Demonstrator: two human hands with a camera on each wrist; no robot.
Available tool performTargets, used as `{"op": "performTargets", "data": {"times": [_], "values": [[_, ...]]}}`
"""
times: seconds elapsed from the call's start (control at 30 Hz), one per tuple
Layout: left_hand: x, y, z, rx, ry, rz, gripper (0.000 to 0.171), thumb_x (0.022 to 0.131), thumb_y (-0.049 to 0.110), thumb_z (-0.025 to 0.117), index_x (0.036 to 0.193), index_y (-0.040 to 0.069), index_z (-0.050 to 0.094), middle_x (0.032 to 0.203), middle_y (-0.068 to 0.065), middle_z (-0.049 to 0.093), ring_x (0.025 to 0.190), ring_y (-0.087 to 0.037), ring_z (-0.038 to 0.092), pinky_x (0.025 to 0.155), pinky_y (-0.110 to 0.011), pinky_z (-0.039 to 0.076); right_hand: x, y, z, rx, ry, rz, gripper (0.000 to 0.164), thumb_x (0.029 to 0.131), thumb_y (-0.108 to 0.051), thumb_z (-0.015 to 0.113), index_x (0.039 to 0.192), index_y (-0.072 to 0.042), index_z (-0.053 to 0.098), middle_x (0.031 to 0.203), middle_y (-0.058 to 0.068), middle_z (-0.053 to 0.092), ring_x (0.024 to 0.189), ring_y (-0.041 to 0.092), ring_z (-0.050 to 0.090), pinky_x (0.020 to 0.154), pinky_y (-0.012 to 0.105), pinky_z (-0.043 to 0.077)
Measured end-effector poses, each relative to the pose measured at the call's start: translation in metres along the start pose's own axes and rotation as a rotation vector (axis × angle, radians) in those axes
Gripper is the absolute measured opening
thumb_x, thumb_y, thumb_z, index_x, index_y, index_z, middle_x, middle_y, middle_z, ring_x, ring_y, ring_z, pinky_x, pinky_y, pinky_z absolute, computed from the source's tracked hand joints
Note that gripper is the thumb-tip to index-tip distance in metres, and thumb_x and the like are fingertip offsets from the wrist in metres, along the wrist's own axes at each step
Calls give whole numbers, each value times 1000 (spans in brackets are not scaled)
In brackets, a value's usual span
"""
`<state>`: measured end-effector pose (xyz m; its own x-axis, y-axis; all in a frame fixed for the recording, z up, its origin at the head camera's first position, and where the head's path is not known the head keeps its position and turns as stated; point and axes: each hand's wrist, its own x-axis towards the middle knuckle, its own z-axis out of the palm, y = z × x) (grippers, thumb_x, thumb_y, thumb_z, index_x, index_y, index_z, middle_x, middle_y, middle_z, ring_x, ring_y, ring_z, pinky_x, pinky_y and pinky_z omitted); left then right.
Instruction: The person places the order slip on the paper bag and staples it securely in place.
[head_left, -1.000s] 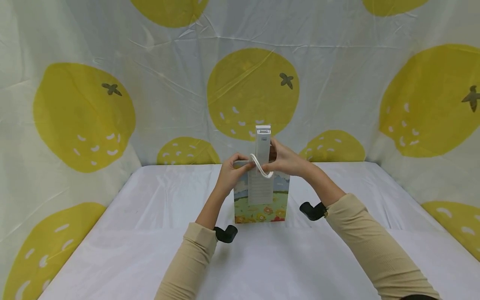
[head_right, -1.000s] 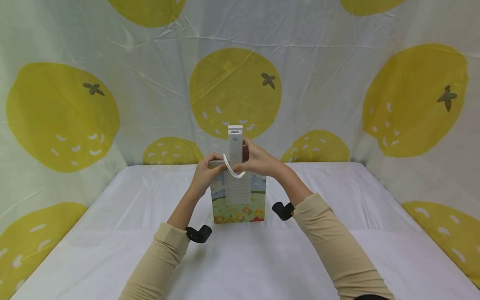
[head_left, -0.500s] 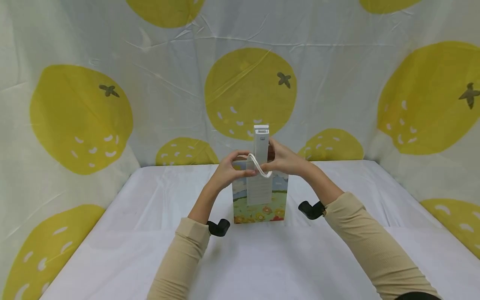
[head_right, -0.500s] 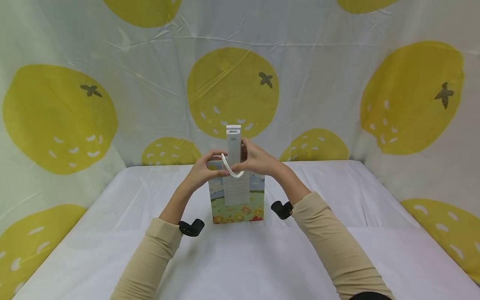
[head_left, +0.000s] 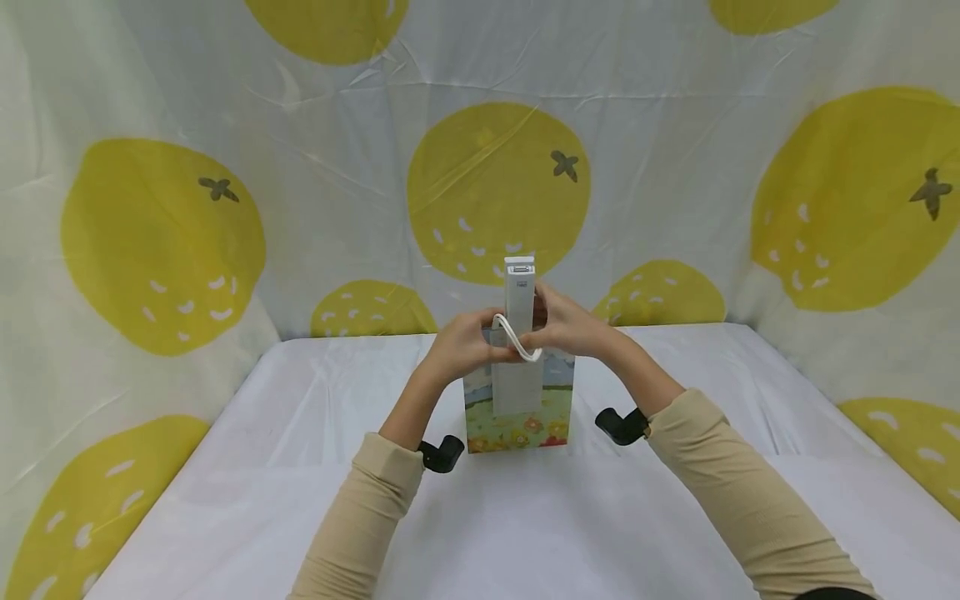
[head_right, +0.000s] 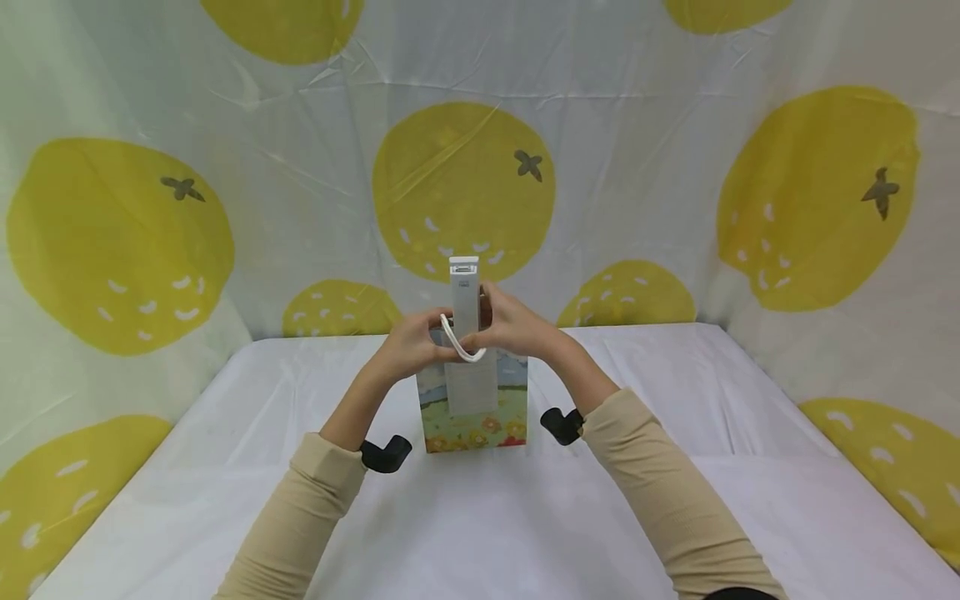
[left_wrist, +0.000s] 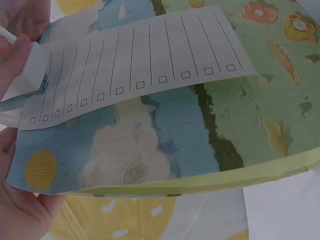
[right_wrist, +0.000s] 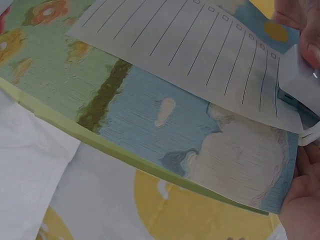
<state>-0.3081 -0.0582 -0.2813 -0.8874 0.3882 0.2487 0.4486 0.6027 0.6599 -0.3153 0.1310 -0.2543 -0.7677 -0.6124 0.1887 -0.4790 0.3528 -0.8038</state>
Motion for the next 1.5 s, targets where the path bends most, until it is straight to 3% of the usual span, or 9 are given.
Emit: {"op": "performTargets", "data": {"times": [0.37, 0.57, 0.93, 1.03, 1.13, 1.27, 1.5], "values": [[0, 2, 3, -75, -18, -92, 45, 72, 31, 76, 111, 13, 62, 117, -4, 62, 112, -21, 54, 89, -41, 46, -3, -4, 6, -66, 24, 37, 74, 85, -10, 62, 140, -3, 13, 126, 20, 44, 113, 34, 50, 92, 47, 43], [0, -1, 2, -86, 6, -80, 40, 73, 31, 76, 106, 13, 64, 110, -3, 64, 102, -19, 56, 85, -38, 47, -4, -7, 8, -179, 61, 82, 63, 85, -19, 64, 131, -1, 25, 125, 19, 45, 115, 33, 48, 97, 48, 40], [2, -3, 4, -19, 22, -65, 53, 74, 29, 74, 121, 9, 58, 121, -9, 60, 117, -27, 52, 90, -42, 47, -10, 2, 13, -312, 109, 80, 66, 84, -34, 64, 131, 0, 32, 125, 19, 52, 115, 31, 52, 91, 46, 45], [2, -3, 4, -6, 34, -60, 54, 75, 29, 74, 121, 8, 58, 120, -10, 61, 113, -26, 55, 87, -40, 48, -11, 2, 17, -355, 131, 60, 63, 87, -32, 60, 131, 3, 31, 123, 21, 54, 112, 32, 55, 89, 46, 46], [1, -2, 4, 11, 49, -43, 53, 75, 32, 73, 120, 8, 58, 115, -10, 63, 94, -22, 60, 76, -34, 49, -12, 0, 22, -401, 168, 30, 60, 89, -30, 57, 130, 6, 31, 120, 23, 55, 109, 34, 56, 87, 46, 48], [-1, 0, 4, 26, 63, -2, 50, 77, 33, 72, 117, 6, 60, 102, -12, 68, 64, -15, 50, 59, -25, 42, -13, -2, 30, -409, 234, 12, 55, 90, -27, 55, 127, 8, 35, 117, 23, 57, 107, 35, 57, 85, 46, 48], [-3, -1, 10, 37, 124, 62, 42, 76, 25, 73, 110, 4, 62, 97, -13, 68, 56, -11, 42, 53, -21, 36, -16, -9, 42, -370, 336, 94, 51, 89, -24, 56, 125, 7, 38, 113, 23, 59, 108, 39, 52, 85, 49, 46]]}}
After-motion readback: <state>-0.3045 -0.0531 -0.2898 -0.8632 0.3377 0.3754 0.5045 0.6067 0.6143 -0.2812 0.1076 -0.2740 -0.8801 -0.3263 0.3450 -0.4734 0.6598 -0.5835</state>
